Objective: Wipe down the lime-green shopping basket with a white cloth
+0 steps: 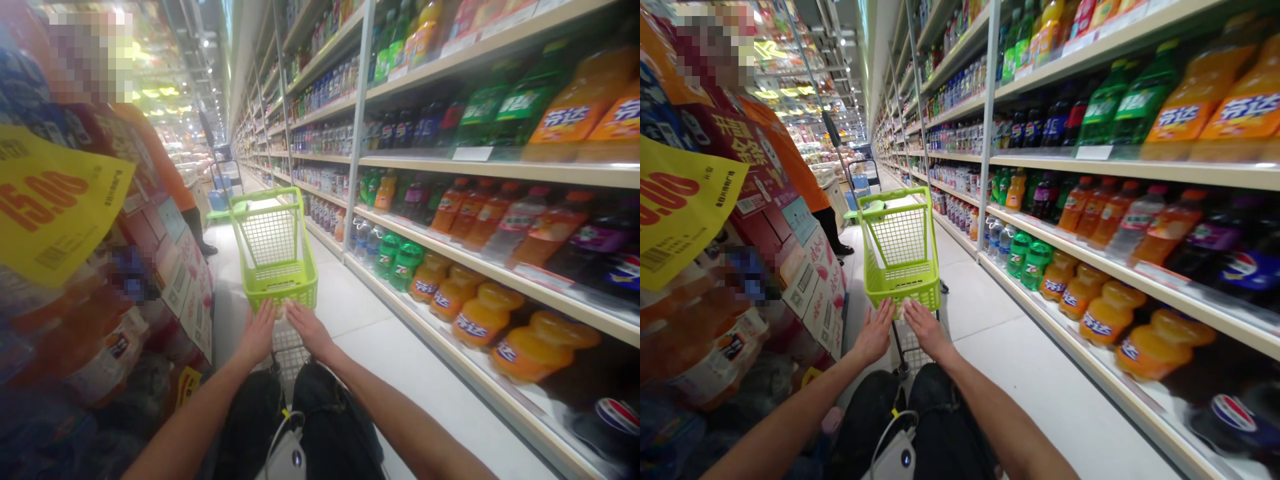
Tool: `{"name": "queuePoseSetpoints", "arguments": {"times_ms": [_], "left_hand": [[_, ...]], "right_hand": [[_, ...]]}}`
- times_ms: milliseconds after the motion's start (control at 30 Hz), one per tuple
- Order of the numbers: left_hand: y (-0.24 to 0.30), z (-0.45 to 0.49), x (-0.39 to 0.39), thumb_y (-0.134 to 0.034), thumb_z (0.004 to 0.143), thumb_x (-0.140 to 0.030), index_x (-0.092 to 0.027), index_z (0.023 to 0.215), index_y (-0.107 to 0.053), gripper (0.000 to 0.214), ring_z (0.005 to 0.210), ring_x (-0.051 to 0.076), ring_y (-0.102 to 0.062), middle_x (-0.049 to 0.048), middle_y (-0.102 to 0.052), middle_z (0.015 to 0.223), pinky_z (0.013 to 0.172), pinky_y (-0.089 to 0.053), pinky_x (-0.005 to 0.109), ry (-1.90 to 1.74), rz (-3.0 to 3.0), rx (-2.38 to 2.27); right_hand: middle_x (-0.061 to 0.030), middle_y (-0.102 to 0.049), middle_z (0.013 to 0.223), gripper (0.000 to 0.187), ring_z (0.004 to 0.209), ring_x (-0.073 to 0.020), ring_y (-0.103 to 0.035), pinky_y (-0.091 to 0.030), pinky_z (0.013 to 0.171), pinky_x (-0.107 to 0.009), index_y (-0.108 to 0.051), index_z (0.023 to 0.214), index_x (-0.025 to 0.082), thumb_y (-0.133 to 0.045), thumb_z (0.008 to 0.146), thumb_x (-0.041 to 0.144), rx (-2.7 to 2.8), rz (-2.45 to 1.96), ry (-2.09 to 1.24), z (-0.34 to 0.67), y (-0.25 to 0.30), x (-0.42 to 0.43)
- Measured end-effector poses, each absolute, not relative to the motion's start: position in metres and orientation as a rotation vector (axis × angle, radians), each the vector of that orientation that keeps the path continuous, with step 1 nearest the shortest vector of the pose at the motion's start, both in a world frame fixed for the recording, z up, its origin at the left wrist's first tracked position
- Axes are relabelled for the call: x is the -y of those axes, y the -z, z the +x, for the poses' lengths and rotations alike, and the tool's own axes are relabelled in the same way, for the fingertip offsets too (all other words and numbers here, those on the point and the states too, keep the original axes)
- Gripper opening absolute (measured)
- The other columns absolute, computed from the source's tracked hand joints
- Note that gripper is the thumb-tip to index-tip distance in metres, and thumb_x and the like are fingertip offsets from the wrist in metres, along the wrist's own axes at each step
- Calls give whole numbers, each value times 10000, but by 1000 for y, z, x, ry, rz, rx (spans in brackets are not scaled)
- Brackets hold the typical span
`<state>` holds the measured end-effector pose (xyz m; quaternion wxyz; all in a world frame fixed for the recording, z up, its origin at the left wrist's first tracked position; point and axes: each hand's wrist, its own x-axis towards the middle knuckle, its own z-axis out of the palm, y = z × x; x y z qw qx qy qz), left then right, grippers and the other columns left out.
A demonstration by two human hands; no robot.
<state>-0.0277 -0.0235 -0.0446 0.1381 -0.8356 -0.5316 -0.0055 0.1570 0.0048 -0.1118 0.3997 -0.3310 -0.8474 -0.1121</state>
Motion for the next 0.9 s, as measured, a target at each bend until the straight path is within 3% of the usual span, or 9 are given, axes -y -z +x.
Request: {"name": "queuePoseSetpoints", "arguments": {"times_ms": [133, 400, 700, 900], "left_hand": [[31, -23, 16, -375, 715, -86, -116, 1398, -189, 709, 1377, 215, -35, 104, -108, 1497, 1092, -102, 501, 36, -2371, 1556], [42, 4, 20, -342, 735, -87, -127, 1408, -172, 695, 1375, 211, -71, 84, -104, 1499, 1095, -96, 503, -80, -2466, 1408], [34, 17, 12, -348, 715, -76, -118, 1402, -189, 706, 1377, 211, -51, 77, -93, 1501, 1094, -87, 506, -26, -2443, 1389], [43, 27, 6, -351, 730, -98, -148, 1415, -149, 716, 1377, 207, -55, 71, -129, 1497, 1099, -75, 505, -45, -2475, 1318]], "right_hand": [[-129, -479, 1318, 403, 1347, -200, -204, -337, 1034, -488, -486, 1251, 125, -329, 885, 59, 2026, -847, 363, 170, 91, -17], [-145, -598, 1172, 350, 1224, -206, -434, -415, 975, -460, -572, 1149, 113, -392, 859, 43, 2185, -927, 389, 176, 156, -35], [-116, -464, 1333, 435, 1338, -205, -227, -349, 1036, -490, -475, 1263, 140, -328, 867, 40, 1899, -940, 336, 214, 101, -7], [-133, -536, 1260, 425, 1274, -211, -370, -376, 1017, -478, -527, 1217, 136, -354, 847, 22, 1968, -1045, 322, 196, 128, -31]]}}
